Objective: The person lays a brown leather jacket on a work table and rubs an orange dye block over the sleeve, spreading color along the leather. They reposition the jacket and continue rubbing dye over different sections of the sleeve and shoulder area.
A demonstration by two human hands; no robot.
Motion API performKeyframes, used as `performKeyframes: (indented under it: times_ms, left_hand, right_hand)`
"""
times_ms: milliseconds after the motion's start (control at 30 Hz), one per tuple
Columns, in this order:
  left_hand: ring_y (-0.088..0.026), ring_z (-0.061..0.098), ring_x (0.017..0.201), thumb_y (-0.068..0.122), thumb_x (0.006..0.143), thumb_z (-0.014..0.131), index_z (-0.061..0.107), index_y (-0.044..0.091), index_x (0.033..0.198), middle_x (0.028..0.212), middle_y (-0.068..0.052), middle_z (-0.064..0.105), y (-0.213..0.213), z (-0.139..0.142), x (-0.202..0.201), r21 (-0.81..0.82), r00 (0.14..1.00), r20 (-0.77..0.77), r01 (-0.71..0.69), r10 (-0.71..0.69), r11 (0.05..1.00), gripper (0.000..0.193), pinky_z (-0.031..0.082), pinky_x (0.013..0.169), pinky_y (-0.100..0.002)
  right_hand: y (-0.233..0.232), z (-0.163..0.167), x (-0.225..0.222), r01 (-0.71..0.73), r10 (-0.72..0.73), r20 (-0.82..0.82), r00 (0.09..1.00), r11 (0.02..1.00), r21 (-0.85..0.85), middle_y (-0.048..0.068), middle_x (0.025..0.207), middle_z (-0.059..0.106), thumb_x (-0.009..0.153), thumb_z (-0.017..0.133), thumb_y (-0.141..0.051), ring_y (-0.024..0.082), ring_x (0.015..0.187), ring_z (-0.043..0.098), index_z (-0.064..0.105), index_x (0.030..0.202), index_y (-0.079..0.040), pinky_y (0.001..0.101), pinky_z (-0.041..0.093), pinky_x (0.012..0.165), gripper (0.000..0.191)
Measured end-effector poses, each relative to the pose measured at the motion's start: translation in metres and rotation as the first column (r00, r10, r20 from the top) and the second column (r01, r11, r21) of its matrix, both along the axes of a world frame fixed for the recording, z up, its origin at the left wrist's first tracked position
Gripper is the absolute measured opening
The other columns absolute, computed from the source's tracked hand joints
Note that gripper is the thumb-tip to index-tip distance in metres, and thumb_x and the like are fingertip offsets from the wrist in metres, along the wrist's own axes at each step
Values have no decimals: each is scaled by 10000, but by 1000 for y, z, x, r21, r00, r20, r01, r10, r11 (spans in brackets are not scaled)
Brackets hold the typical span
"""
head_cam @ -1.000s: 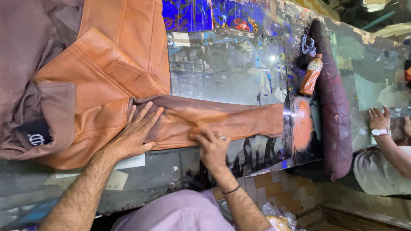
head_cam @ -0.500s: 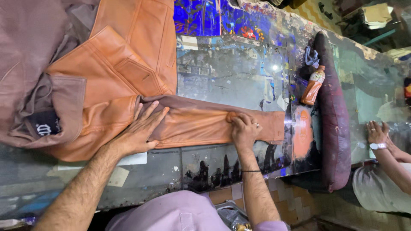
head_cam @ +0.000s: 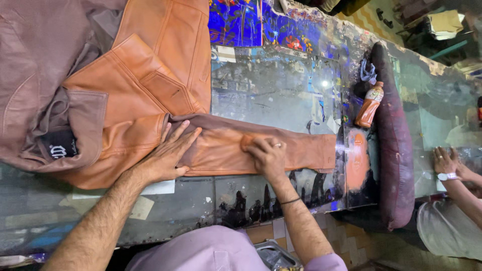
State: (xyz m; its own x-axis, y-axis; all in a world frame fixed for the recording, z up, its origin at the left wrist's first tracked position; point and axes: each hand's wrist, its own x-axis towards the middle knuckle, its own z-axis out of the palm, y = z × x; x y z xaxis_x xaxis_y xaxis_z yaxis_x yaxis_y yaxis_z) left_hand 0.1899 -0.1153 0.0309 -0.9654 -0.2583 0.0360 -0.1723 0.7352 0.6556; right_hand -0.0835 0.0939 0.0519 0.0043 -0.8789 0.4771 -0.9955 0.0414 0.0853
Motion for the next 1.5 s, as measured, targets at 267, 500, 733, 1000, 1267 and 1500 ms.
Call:
performKeyframes:
  times_ms: [267, 500, 733, 1000, 1267, 1500]
  left_hand:
    - [-290, -2, 1567, 177, 669, 828, 116, 159, 1586, 1660, -149, 179, 0, 0, 1, 0, 1000, -23, 3, -3, 1000, 1161, -45, 1249, -551]
    - [-302, -17, 1569, 200, 677, 850, 92, 165, 1585, 1665, -163, 119, 1, 3, -2, 15, 1000, 6, -4, 4, 1000, 1183, -52, 1248, -553]
    - [-324, -49, 1575, 208, 728, 847, 66, 169, 1613, 1682, -209, 27, 0, 4, 0, 37, 1000, 3, 7, -7, 999, 1181, -50, 1242, -546]
    - [-308, -60, 1567, 201, 705, 842, 86, 182, 1599, 1677, -199, 33, 1, 6, 1, 38, 999, 43, -11, 9, 999, 1170, -58, 1251, -515]
    - [-306, -28, 1574, 215, 693, 834, 101, 131, 1596, 1654, -186, 156, 1, 1, 3, -12, 1000, -25, 3, -3, 1000, 1166, -63, 1251, -549]
    - [-310, -29, 1567, 195, 693, 807, 88, 120, 1595, 1646, -168, 220, -1, -3, 3, -40, 999, -49, 13, -15, 999, 1156, -72, 1239, -560]
  right_hand:
    - [-28, 4, 22, -97, 96, 35, 995, 995, 30, -52, 1153, 707, 777, 742, -115, 205, 1039, 599, 802, 992, -244, 430, 431, 900, 258]
    - [-49, 1, 33, -330, 330, 7, 944, 943, 48, -21, 1166, 683, 736, 725, -157, 236, 1063, 584, 818, 1065, -247, 465, 424, 900, 353]
    - [-68, -1, 49, -153, 155, 24, 988, 986, -63, -65, 1207, 672, 846, 775, -205, 199, 1064, 555, 779, 1076, -236, 455, 392, 913, 233]
    - [-51, -7, 34, 74, -66, 116, 991, 995, -72, -65, 1192, 696, 805, 749, -93, 225, 953, 569, 795, 1020, -242, 428, 373, 823, 266]
    - [29, -9, -14, 426, -417, 94, 904, 898, -110, -64, 1167, 708, 855, 771, -145, 236, 1053, 595, 789, 1024, -233, 439, 373, 853, 191]
    - [74, -14, 1, 462, -463, 44, 885, 887, 21, -78, 1146, 716, 840, 753, -104, 226, 977, 583, 794, 949, -251, 447, 371, 833, 188]
